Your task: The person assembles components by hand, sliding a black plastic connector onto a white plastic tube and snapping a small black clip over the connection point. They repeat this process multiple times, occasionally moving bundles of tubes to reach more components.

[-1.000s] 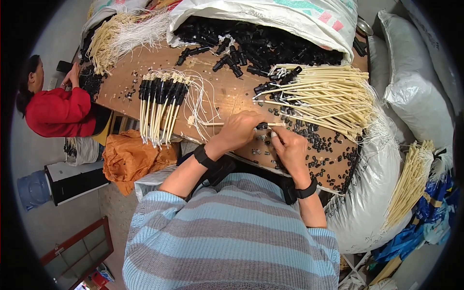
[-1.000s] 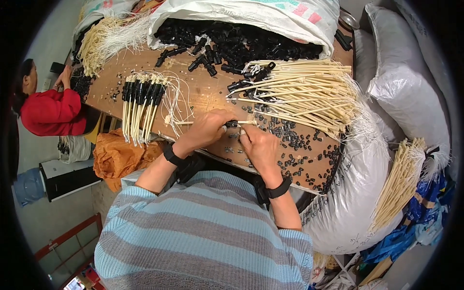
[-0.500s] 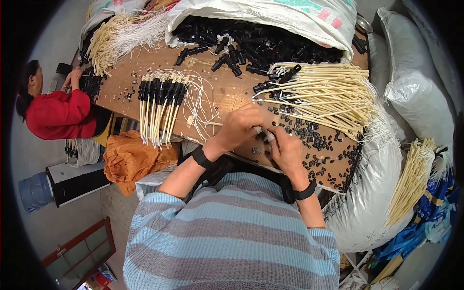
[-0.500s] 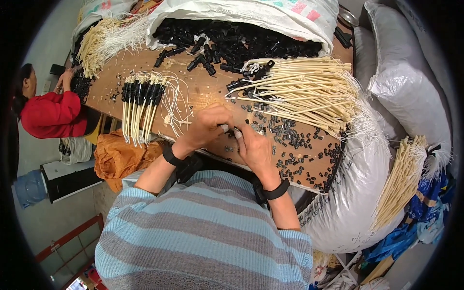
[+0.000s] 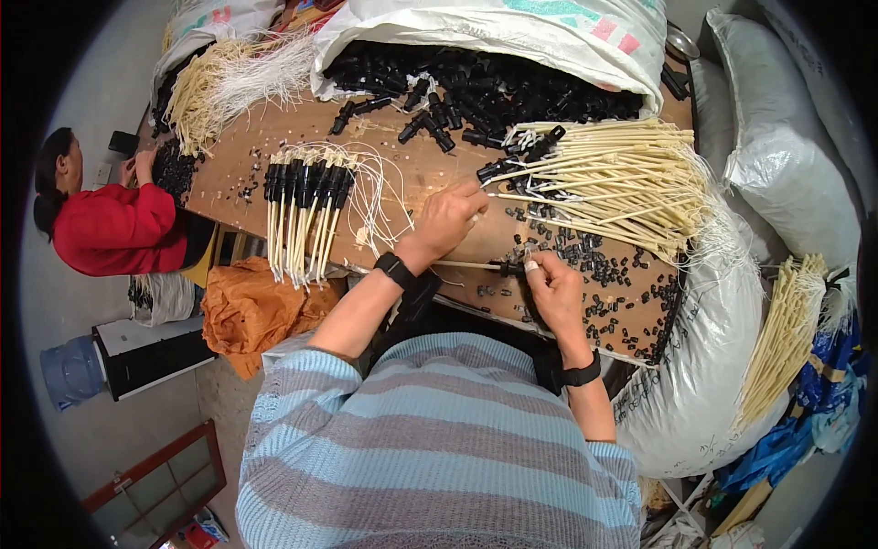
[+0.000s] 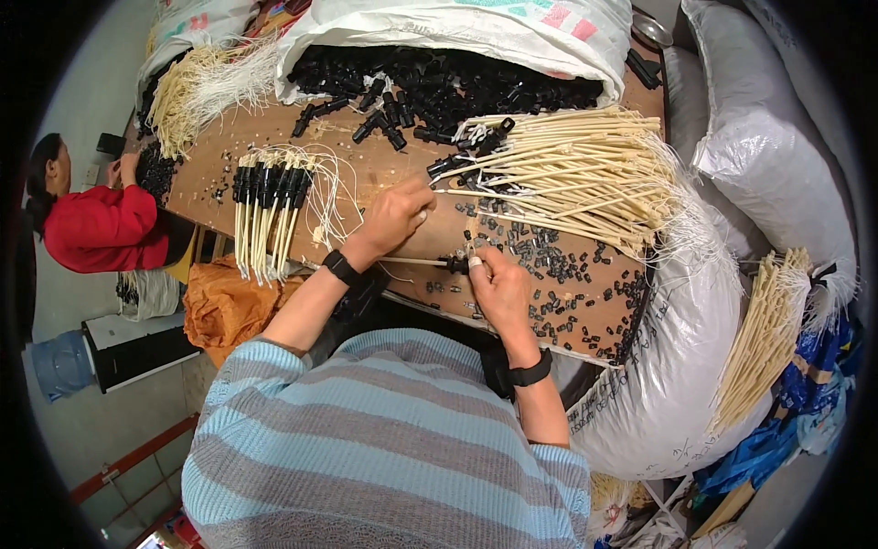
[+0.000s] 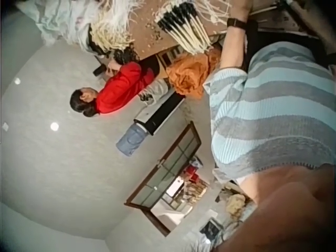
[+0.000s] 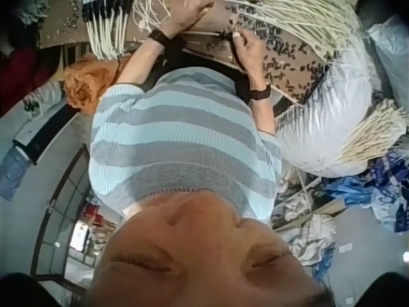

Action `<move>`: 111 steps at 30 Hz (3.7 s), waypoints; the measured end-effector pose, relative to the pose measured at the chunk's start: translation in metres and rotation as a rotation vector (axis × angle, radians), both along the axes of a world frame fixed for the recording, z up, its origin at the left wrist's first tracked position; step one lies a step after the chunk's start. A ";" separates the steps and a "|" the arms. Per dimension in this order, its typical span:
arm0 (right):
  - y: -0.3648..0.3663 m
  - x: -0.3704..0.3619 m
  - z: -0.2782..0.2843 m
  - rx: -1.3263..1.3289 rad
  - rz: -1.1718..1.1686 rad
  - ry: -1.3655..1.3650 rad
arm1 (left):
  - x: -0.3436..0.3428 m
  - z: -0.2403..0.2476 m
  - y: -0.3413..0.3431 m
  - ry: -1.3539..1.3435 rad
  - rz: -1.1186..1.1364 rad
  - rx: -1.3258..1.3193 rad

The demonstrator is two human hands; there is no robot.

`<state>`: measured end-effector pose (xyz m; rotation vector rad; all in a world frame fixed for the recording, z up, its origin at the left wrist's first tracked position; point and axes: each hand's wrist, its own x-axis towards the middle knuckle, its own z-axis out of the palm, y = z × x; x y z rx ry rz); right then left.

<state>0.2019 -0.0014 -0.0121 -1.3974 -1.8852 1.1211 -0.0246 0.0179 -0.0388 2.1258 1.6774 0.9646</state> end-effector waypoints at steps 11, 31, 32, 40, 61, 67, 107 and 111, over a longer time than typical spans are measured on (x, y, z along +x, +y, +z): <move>0.010 -0.003 -0.002 -0.174 -0.060 0.067 | 0.019 0.007 -0.002 0.037 0.356 -0.232; 0.005 -0.017 -0.005 0.061 -0.088 0.015 | 0.061 0.036 -0.028 -0.282 -0.139 0.044; 0.004 -0.017 -0.005 0.062 -0.089 0.014 | 0.059 0.033 -0.029 -0.283 -0.140 0.045; -0.004 -0.018 0.005 0.517 -0.008 -0.272 | 0.051 0.017 -0.028 -0.876 0.082 -0.544; 0.001 -0.011 0.014 0.038 0.047 0.210 | 0.048 0.038 -0.021 -0.389 0.094 0.029; 0.006 -0.008 0.018 -0.446 -0.110 0.765 | 0.046 0.040 -0.023 -0.396 0.096 -0.004; 0.008 -0.024 0.021 0.408 0.239 -0.107 | 0.021 0.047 -0.050 -0.078 0.024 -0.094; 0.009 -0.047 0.042 -0.208 0.130 0.038 | 0.007 0.053 -0.057 0.051 -0.012 0.031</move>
